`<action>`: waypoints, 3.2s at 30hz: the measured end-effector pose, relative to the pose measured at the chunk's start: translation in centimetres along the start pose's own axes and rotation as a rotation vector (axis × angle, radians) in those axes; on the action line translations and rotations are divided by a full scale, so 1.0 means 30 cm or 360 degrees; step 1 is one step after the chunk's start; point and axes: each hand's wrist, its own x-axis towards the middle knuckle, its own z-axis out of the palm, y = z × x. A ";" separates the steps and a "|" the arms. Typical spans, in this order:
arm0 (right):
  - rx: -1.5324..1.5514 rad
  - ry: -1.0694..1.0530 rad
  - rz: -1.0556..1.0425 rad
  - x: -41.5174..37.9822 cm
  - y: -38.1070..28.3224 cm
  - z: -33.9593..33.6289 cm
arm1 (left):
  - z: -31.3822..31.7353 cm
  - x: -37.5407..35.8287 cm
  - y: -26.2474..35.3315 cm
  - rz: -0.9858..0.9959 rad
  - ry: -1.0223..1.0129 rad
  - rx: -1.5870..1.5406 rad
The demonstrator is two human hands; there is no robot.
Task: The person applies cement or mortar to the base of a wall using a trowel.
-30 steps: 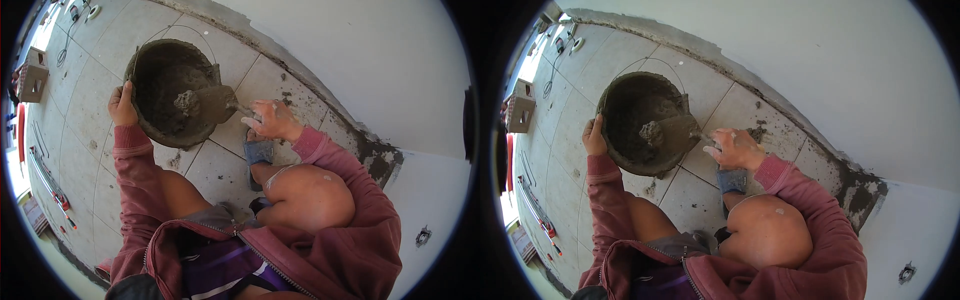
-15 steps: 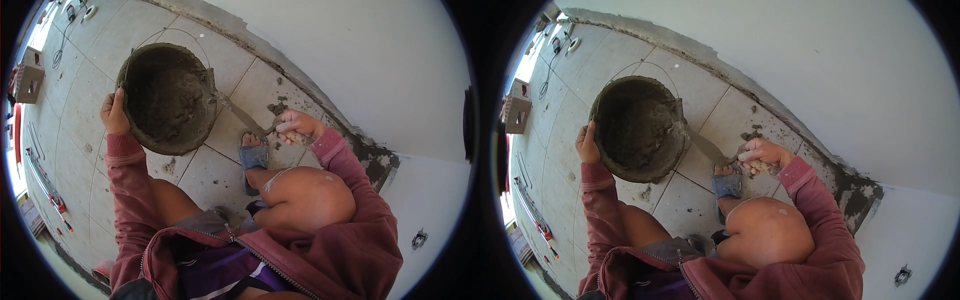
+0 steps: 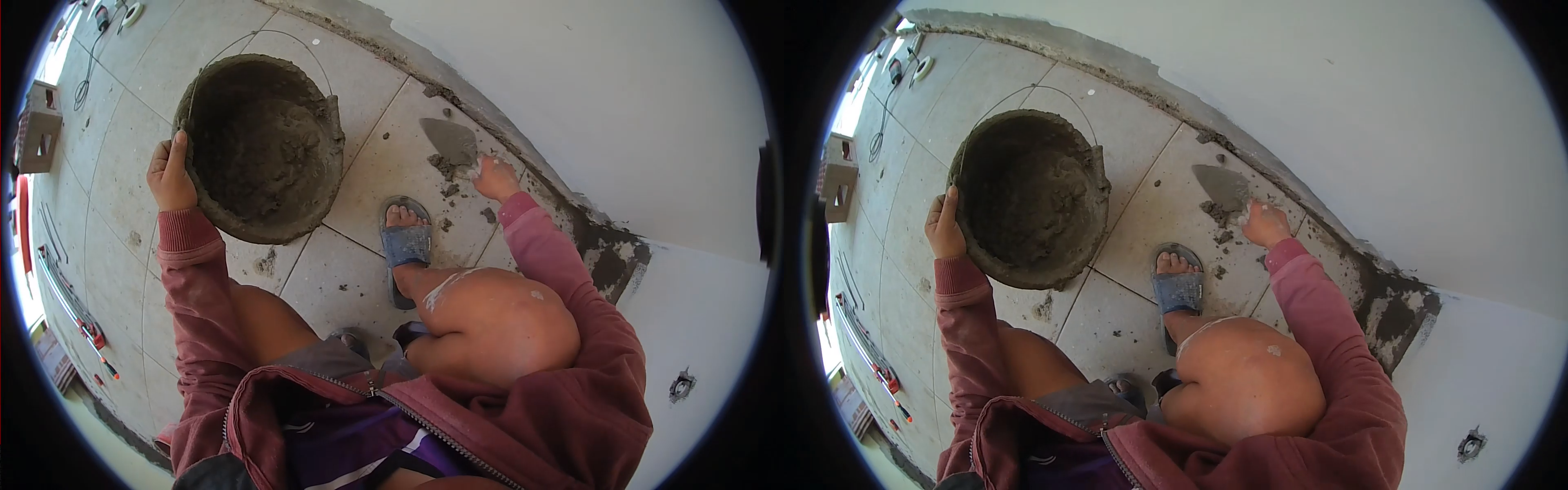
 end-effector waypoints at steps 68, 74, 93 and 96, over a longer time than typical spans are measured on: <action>0.1103 -0.0334 0.0391 0.271 0.148 0.046 | 0.009 -0.027 0.002 -0.0003 0.0105 0.0055; 0.1016 -0.0192 0.0279 0.156 0.213 0.087 | -0.052 -0.033 -0.040 0.0009 0.0042 0.0093; 0.0359 0.0042 -0.0180 0.151 -0.057 -0.112 | -0.050 -0.059 -0.038 0.0035 0.0193 0.0125; 0.0449 -0.0403 -0.0139 0.212 -0.090 -0.026 | -0.045 -0.073 -0.038 0.0020 0.0168 0.0041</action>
